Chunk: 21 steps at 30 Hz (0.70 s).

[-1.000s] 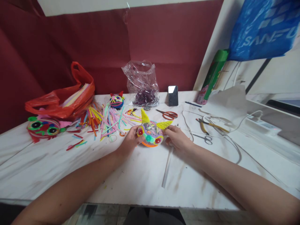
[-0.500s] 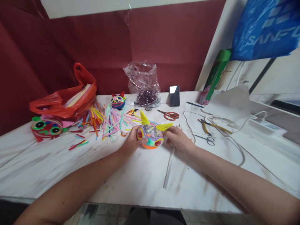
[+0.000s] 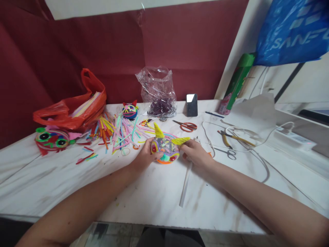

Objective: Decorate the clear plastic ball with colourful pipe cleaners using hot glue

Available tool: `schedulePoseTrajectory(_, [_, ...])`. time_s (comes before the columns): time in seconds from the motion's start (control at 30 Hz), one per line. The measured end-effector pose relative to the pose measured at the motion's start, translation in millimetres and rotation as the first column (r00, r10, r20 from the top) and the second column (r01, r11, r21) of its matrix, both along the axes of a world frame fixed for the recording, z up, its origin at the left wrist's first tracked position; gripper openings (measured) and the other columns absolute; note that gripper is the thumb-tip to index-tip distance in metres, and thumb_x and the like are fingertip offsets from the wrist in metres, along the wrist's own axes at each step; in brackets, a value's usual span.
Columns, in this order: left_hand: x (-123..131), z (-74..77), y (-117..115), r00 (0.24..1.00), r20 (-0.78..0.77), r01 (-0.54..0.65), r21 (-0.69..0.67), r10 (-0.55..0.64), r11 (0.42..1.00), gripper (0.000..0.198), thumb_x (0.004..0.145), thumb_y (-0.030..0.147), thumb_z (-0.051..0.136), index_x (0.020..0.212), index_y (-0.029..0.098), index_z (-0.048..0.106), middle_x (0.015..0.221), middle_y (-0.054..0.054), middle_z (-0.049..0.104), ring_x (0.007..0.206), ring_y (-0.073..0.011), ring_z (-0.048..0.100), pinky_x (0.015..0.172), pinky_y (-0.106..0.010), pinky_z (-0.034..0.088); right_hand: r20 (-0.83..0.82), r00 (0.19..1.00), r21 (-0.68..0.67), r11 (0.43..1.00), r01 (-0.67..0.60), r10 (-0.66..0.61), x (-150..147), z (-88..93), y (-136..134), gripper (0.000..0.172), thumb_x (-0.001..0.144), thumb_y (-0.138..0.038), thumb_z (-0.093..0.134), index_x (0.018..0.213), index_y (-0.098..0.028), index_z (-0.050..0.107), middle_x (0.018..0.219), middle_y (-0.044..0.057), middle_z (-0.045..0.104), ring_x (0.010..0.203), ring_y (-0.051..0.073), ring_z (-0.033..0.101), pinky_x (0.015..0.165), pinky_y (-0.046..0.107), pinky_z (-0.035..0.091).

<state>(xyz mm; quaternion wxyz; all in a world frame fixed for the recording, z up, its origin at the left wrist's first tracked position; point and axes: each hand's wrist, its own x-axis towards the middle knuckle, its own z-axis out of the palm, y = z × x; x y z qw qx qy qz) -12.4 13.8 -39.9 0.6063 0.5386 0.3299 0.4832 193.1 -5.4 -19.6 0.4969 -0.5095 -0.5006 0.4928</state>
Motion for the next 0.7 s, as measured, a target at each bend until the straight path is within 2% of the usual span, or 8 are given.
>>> schedulePoseTrajectory(0.2, [2.3, -2.1, 0.3, 1.0, -0.003, -0.026, -0.012, 0.026, 1.0, 0.071, 0.057, 0.022, 0.082, 0.121, 0.022, 0.05, 0.119, -0.007, 0.063, 0.116, -0.0283, 0.057, 0.098, -0.041, 0.046, 0.036, 0.999, 0.013, 1.0, 0.007, -0.008, -0.1, 2.8, -0.4, 0.021, 0.064, -0.029, 0.061, 0.082, -0.02, 0.064, 0.074, -0.001, 0.063, 0.052, 0.01, 0.046, 0.044, 0.022, 0.034])
schedulePoseTrajectory(0.37, [3.1, -1.7, -1.1, 1.0, -0.003, -0.03, -0.008, 0.03, 1.0, 0.072, 0.057, 0.022, 0.084, 0.121, 0.021, 0.05, 0.121, -0.008, 0.061, 0.115, -0.0276, 0.058, 0.098, -0.04, 0.046, 0.121, 0.992, 0.053, 0.998, 0.019, -0.025, 0.5, 1.8, -0.7, 0.017, 0.063, -0.028, 0.058, 0.078, -0.02, 0.061, 0.068, -0.002, 0.059, 0.053, 0.011, 0.048, 0.046, 0.024, 0.035])
schedulePoseTrajectory(0.7, [0.9, -3.3, 0.1, 1.0, -0.003, -0.009, 0.005, 0.009, 1.0, 0.071, 0.06, 0.023, 0.083, 0.123, 0.022, 0.05, 0.119, -0.008, 0.063, 0.113, -0.029, 0.06, 0.097, -0.042, 0.048, 0.18, 0.984, 0.089, 0.996, 0.0, -0.016, 2.0, -1.5, -1.3, 0.022, 0.067, -0.026, 0.056, 0.088, -0.021, 0.063, 0.068, -0.003, 0.057, 0.055, 0.012, 0.049, 0.048, 0.024, 0.035])
